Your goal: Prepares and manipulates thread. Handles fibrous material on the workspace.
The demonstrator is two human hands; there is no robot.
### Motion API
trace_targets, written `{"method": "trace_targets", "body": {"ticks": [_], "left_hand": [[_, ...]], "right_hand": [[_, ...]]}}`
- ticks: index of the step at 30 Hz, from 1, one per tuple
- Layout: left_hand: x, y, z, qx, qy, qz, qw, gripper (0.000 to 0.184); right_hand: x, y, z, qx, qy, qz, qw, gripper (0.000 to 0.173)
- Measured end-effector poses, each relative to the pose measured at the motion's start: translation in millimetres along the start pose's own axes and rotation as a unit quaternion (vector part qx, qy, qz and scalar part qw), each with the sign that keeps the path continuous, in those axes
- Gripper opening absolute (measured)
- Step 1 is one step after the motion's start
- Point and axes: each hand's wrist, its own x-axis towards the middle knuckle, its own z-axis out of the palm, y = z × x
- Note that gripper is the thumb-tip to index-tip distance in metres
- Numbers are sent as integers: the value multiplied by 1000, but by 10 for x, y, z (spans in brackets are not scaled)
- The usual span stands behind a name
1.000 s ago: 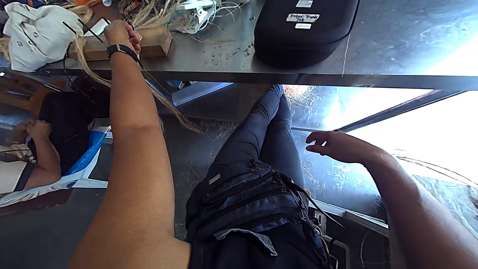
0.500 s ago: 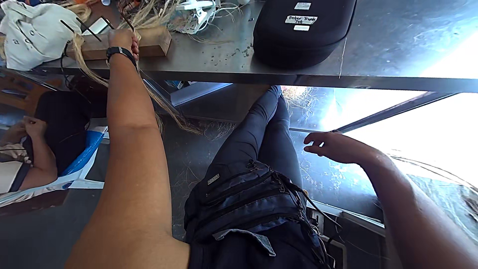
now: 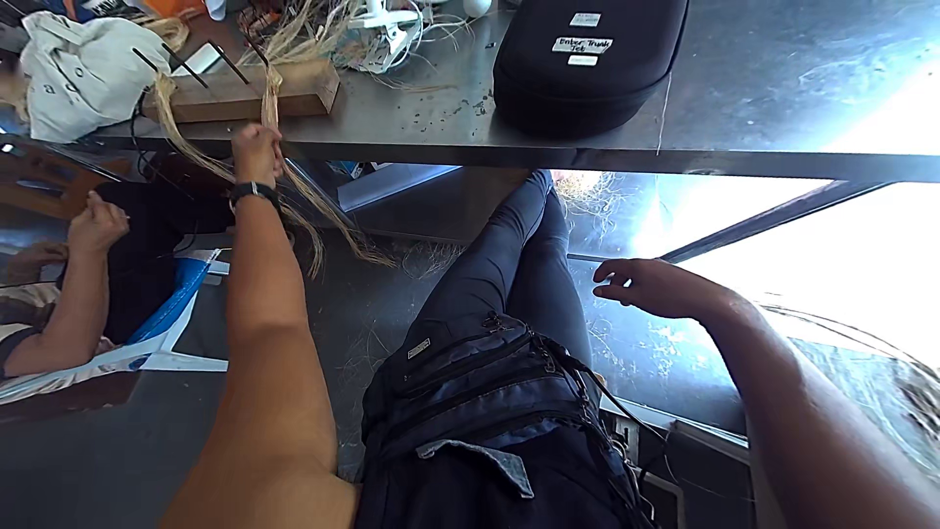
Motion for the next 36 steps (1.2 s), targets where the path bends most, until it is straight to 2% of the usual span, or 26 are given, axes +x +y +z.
{"method": "trace_targets", "body": {"ticks": [4, 6, 8, 11, 13, 15, 18, 19, 21, 24, 27, 29, 31, 33, 36], "left_hand": [[-603, -837, -228, 10, -19, -37, 999, 29], [-988, -1422, -332, 22, -11, -89, 996, 33], [-1434, -2085, -420, 29, 10, -180, 983, 34], [-2243, -2874, -544, 95, 28, -329, 939, 34], [-2800, -3122, -570, 151, 7, -409, 900, 37], [-3195, -3292, -546, 234, -57, -467, 851, 38], [-3362, -3160, -409, 439, -240, -439, 747, 42], [-3327, -3080, -360, 467, -261, -423, 732, 44], [-3171, -2931, -252, 467, -256, -399, 747, 44], [-2818, -2765, -3, 430, -266, -336, 795, 44], [-2485, -2593, 418, 366, -320, -261, 834, 45], [-2373, -2403, 791, 278, -344, -252, 861, 45], [-2365, -2078, 1151, 180, -359, -260, 878, 45], [-2414, -1648, 1432, 103, -380, -231, 890, 45], [-2466, -994, 1718, 40, -425, -120, 896, 48]], "right_hand": [[26, -6, 1, -12, -4, -9, 1000, 37], [34, -3, 8, -11, -3, -5, 1000, 36], [32, -1, 13, -11, -5, -2, 1000, 36], [28, -8, 22, -4, -6, 3, 1000, 37], [25, -22, 17, -3, -8, 5, 1000, 37], [35, -18, 21, -4, -8, 9, 1000, 38], [50, -22, 35, -2, -12, 14, 1000, 38], [56, -21, 41, -1, -11, 15, 1000, 38], [55, -13, 48, 2, -7, 16, 1000, 38], [39, -20, 48, 6, -7, 19, 1000, 38], [32, -25, 47, 3, -5, 24, 1000, 37], [28, -21, 46, 0, -4, 24, 1000, 37], [20, -37, 40, -2, -9, 22, 1000, 38], [12, -65, 32, -3, -16, 23, 1000, 39], [-3, -53, 30, -1, -15, 14, 1000, 39]]}}
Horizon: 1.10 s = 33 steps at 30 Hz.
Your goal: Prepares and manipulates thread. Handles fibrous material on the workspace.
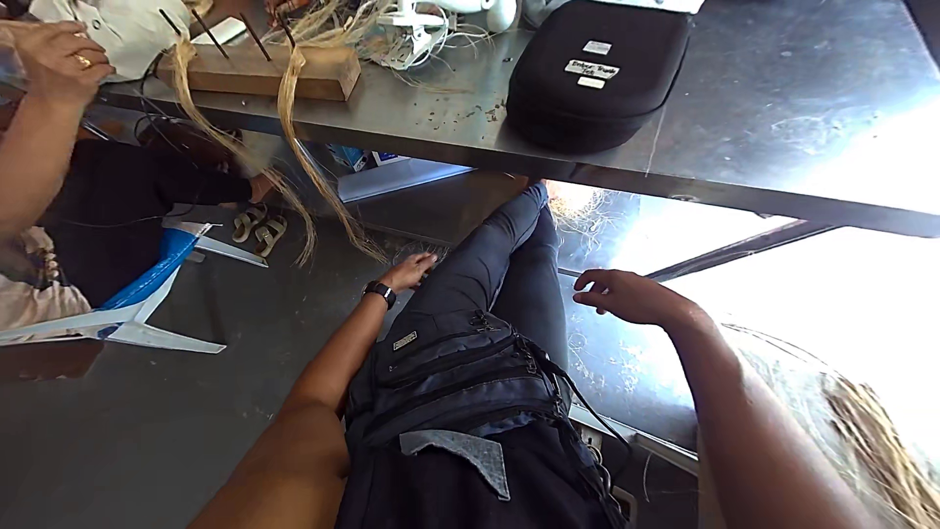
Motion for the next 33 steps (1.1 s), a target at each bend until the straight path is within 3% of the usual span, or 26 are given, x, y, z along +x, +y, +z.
{"method": "trace_targets", "body": {"ticks": [2, 4, 8, 12, 19, 23, 33], "left_hand": [[20, 316, 46, 113, -41, 97, 988, 52], [14, 490, 144, 260, -35, 154, 953, 62], [-50, 489, 521, 397, 38, 127, 908, 90], [-124, 452, 709, 402, 121, 115, 900, 86], [-302, 710, 785, 403, 141, 96, 899, 88], [-422, 895, 799, 406, 162, 112, 892, 80], [-825, 1176, 424, 442, 271, 158, 840, 64]], "right_hand": [[-12, -23, -19, -3, 0, -12, 1000, 38], [-14, -30, -28, -2, 4, -24, 1000, 39], [52, 69, -7, 2, 27, -30, 999, 38], [108, 163, -8, -4, 47, -45, 998, 37], [243, 290, 35, 28, 68, -52, 996, 34], [206, 274, -17, 27, 66, -35, 997, 34], [69, 153, -125, 21, 45, -42, 998, 35]]}}
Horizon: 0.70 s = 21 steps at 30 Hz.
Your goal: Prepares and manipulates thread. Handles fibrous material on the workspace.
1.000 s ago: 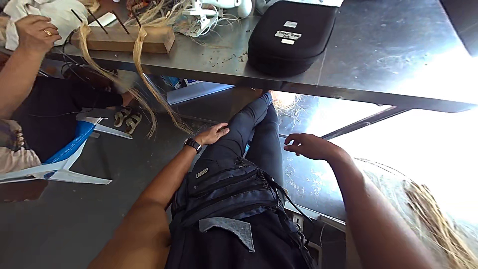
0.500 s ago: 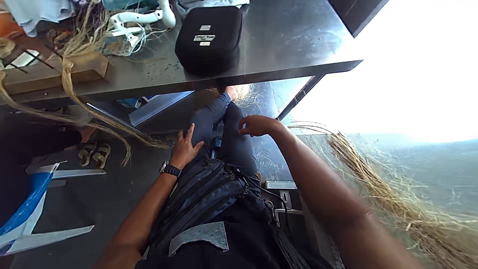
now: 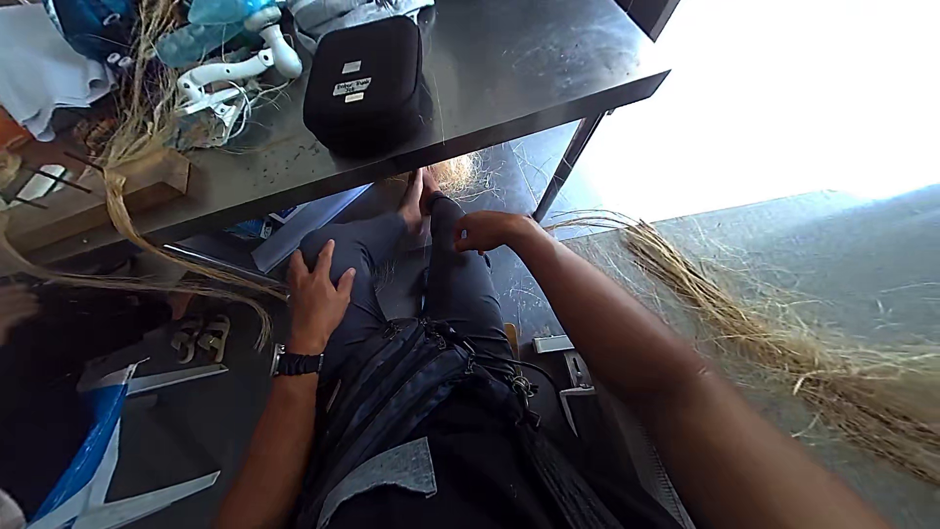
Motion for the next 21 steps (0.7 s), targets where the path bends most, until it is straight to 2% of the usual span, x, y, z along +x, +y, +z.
{"method": "trace_targets", "body": {"ticks": [3, 7, 11, 14, 17, 21], "left_hand": [[-40, -140, 43, 16, 25, -4, 1000, 63], [5, -279, 308, 32, 62, -13, 997, 61], [97, -359, 477, 30, 59, -51, 997, 60], [108, -379, 446, -17, 53, -41, 998, 59], [162, -359, 465, -34, 39, -43, 998, 59], [242, -313, 470, -75, 24, -26, 997, 55]], "right_hand": [[44, 36, 35, -16, 5, -11, 1000, 35], [78, 75, 110, -6, 14, -13, 1000, 33], [51, 34, 109, 4, -4, 0, 1000, 32], [57, 4, 97, 22, 25, 58, 998, 51], [120, -38, 99, 26, 112, 95, 989, 77], [194, -136, 135, -8, 196, 104, 975, 77]]}}
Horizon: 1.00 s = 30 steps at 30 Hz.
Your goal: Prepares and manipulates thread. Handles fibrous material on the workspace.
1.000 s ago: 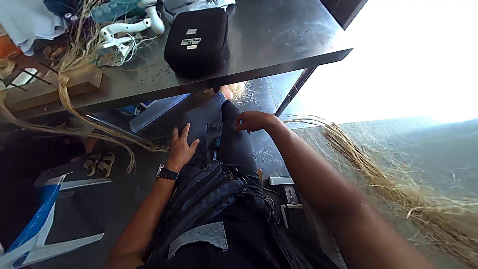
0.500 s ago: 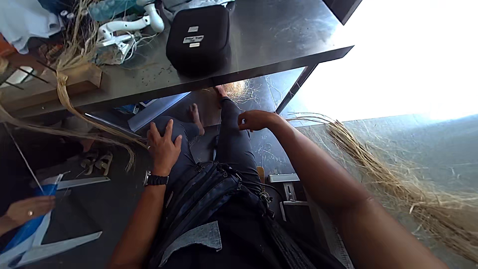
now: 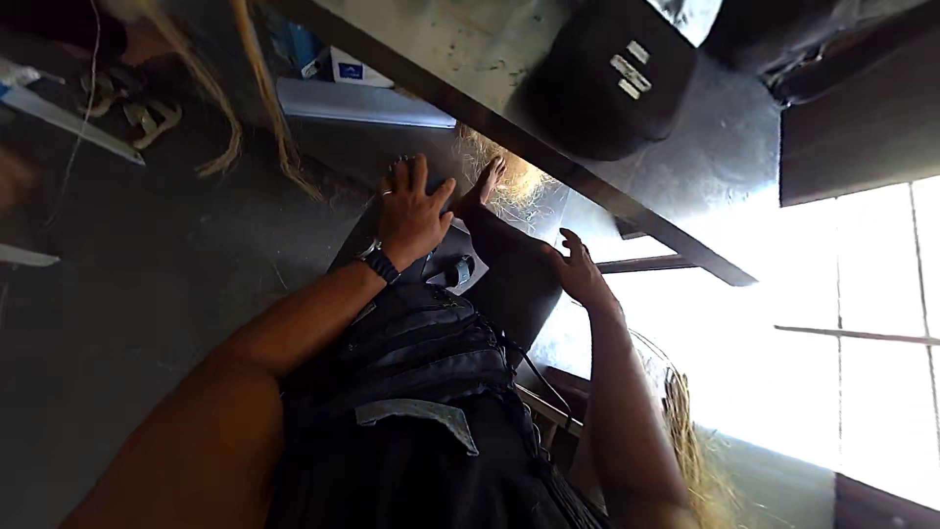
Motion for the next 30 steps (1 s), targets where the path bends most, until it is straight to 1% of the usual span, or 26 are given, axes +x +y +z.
{"method": "trace_targets", "body": {"ticks": [3, 6, 10, 14, 16, 18, 20, 25, 30], "left_hand": [[-9, 34, 5, -27, -23, 12, 999, 53], [-24, 79, 5, -34, -37, 27, 998, 51], [-13, 97, 29, -20, -63, 35, 997, 53], [-18, 72, 1, -26, -53, 37, 998, 53], [-10, 57, 19, -28, -45, 37, 998, 52], [0, 46, 27, -18, -44, 31, 998, 52], [19, 37, 36, -8, -39, 27, 999, 53], [-4, 28, 65, 15, -33, 23, 999, 54], [44, 12, 81, 27, -38, 15, 999, 56]], "right_hand": [[-10, 18, 31, -1, 11, 8, 1000, 72], [-35, 17, 0, 18, -10, 31, 999, 67], [40, 37, 49, -28, -47, 25, 998, 54], [34, -79, 73, -47, -39, 25, 998, 48], [37, -70, 114, -72, -43, 8, 996, 51], [42, -18, 164, -94, -49, -22, 994, 58], [47, -4, 171, -94, -47, -38, 994, 63], [20, 37, 147, -78, -58, -66, 993, 63], [33, 101, 194, -84, -42, -50, 994, 64]]}}
